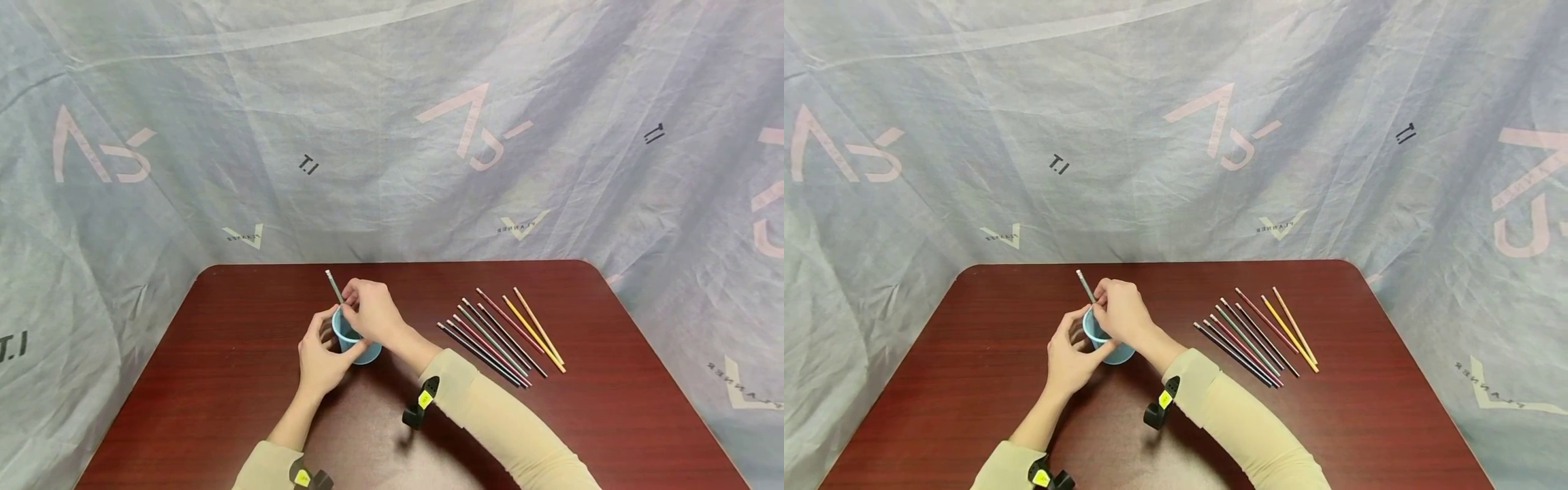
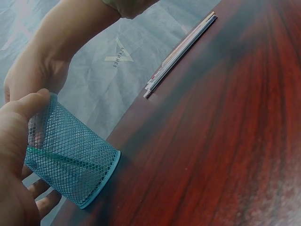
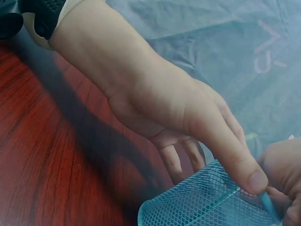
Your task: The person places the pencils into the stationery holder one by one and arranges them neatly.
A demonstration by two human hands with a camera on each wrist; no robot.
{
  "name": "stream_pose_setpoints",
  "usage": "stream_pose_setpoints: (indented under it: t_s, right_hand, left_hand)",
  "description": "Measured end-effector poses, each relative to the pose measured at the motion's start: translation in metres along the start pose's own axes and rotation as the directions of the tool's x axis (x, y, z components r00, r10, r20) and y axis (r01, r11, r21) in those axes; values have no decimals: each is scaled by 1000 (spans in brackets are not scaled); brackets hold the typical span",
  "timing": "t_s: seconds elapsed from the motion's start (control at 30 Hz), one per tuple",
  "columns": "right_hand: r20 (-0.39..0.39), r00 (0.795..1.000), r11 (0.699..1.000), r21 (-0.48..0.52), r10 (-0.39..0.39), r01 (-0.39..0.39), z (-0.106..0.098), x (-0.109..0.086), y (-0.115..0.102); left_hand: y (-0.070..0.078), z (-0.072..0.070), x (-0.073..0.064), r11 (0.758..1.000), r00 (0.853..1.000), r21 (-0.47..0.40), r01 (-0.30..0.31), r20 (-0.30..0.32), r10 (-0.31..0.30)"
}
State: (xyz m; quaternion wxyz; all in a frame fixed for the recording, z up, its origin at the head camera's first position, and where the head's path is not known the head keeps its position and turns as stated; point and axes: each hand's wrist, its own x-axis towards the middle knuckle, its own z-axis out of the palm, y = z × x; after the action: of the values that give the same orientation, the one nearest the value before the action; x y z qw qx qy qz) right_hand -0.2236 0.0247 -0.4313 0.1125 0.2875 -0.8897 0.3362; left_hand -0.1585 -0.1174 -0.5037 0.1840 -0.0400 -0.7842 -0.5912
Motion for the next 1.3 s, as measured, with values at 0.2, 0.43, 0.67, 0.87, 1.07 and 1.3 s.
stream_pose_setpoints:
  t_s: [0.2, 0.43, 0.67, 0.87, 1.07, 1.3]
  right_hand:
    - [-32, 999, 1000, 9, 0, 0, -15, 5, 2]
    - [-121, 991, 999, 17, 47, -46, -66, 8, 16]
    - [-167, 982, 994, -36, 92, -99, -124, -2, 33]
    - [-136, 986, 990, -92, 94, -107, -150, -17, 45]
    - [-91, 992, 983, -149, 91, -104, -157, -41, 63]
    - [-55, 993, 979, -171, 107, -115, -152, -76, 88]
  left_hand:
    - [1, -1, 2, 1000, 1000, -20, 11, -10, -11]
    - [0, -1, 2, 999, 999, -18, 26, -25, -26]
    - [0, -1, 1, 999, 999, -28, 32, -27, -33]
    - [1, -2, 0, 999, 999, -29, 30, -22, -31]
    - [3, -1, -1, 999, 999, -17, 32, -15, -32]
    - [3, 0, -1, 1000, 1000, -8, 12, -8, -13]
